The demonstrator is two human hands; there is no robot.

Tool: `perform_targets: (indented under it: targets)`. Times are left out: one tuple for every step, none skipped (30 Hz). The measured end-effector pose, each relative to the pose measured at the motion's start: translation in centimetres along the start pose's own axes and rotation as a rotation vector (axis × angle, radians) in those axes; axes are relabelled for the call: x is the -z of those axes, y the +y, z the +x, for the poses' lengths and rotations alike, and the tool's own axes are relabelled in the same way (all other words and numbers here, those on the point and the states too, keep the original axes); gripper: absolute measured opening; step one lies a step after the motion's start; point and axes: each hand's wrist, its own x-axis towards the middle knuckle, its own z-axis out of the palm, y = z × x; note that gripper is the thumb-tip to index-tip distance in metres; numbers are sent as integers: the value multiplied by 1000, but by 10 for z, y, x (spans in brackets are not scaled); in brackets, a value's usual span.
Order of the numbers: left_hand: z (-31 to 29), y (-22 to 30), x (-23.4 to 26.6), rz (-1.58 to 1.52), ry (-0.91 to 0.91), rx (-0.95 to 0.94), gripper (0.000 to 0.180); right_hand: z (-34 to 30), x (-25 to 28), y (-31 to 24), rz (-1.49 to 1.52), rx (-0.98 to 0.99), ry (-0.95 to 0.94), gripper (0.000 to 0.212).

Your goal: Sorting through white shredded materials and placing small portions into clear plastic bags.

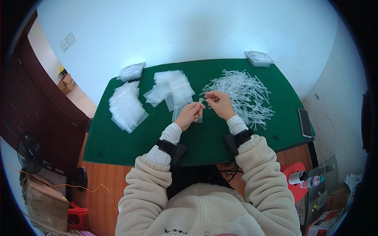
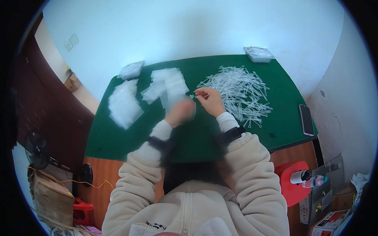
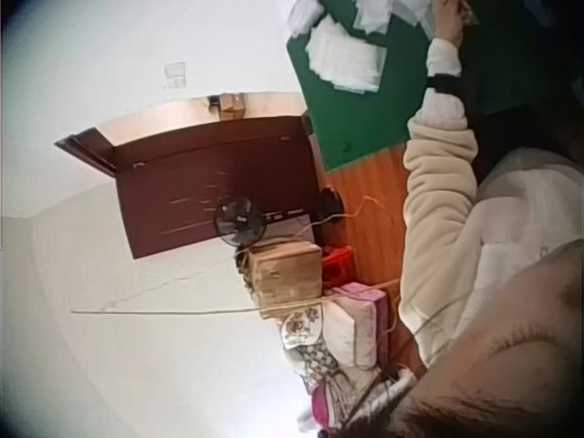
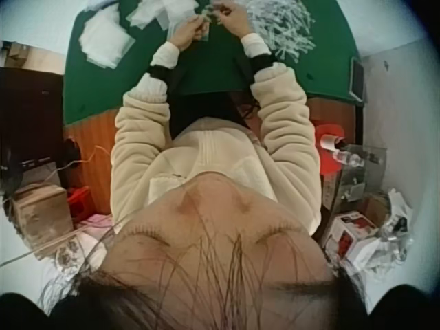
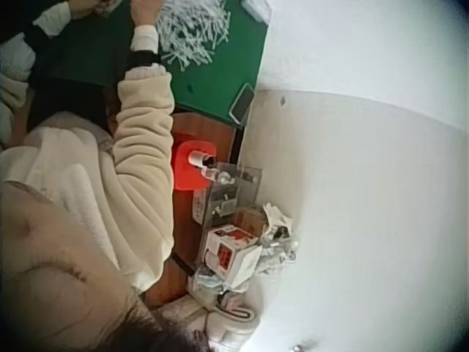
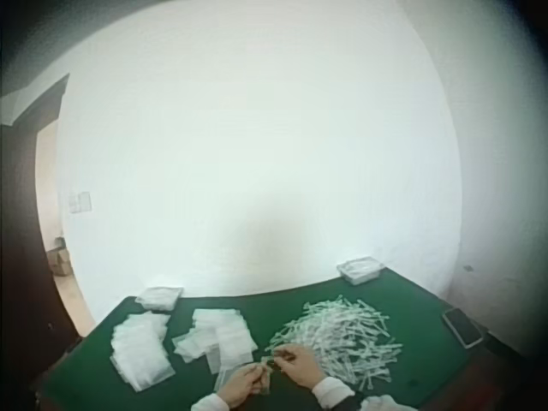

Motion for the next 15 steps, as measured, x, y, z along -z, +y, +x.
perform_targets:
  targets:
    - [0, 0, 1, 0, 0, 2, 24, 0, 1, 3, -34, 3, 28, 16]
    - [1, 0, 2, 5, 60, -34, 24, 1, 5, 10, -33, 0, 28, 16]
    - [2, 0, 3, 11, 120, -70, 23, 1, 10, 18, -249, 25, 6, 15]
    - [3, 0, 5, 16, 180, -107, 23, 2, 15, 20, -464, 52, -18, 14]
    - [3, 0, 7, 16, 181, -106, 23, 3, 17, 23, -679, 79, -43, 13]
    - [3, 0, 9, 7, 221, -98, 22, 2, 16, 25, -679, 78, -44, 13]
    - [3, 1, 11, -1, 261, -90, 22, 0, 16, 27, -758, 69, -83, 11]
    - [4, 0, 12, -10, 301, -82, 21, -2, 16, 29, -837, 61, -123, 9]
    - [4, 0, 12, -11, 302, -82, 21, -4, 16, 28, -916, 52, -163, 8]
    - [4, 0, 12, -14, 302, -81, 22, -5, 16, 27, -916, 52, -165, 8]
    - [4, 1, 12, -17, 304, -80, 22, -6, 16, 26, -939, 52, -169, 7]
    - [4, 1, 12, -19, 305, -80, 22, -6, 16, 25, -962, 53, -173, 7]
    - [4, 0, 12, -20, 306, -81, 22, -7, 16, 23, -985, 53, -177, 6]
    - [5, -1, 13, -24, 307, -88, 23, -7, 15, 21, -985, 55, -178, 6]
    - [5, -2, 13, -27, 309, -96, 23, -8, 14, 20, -967, 84, -150, 6]
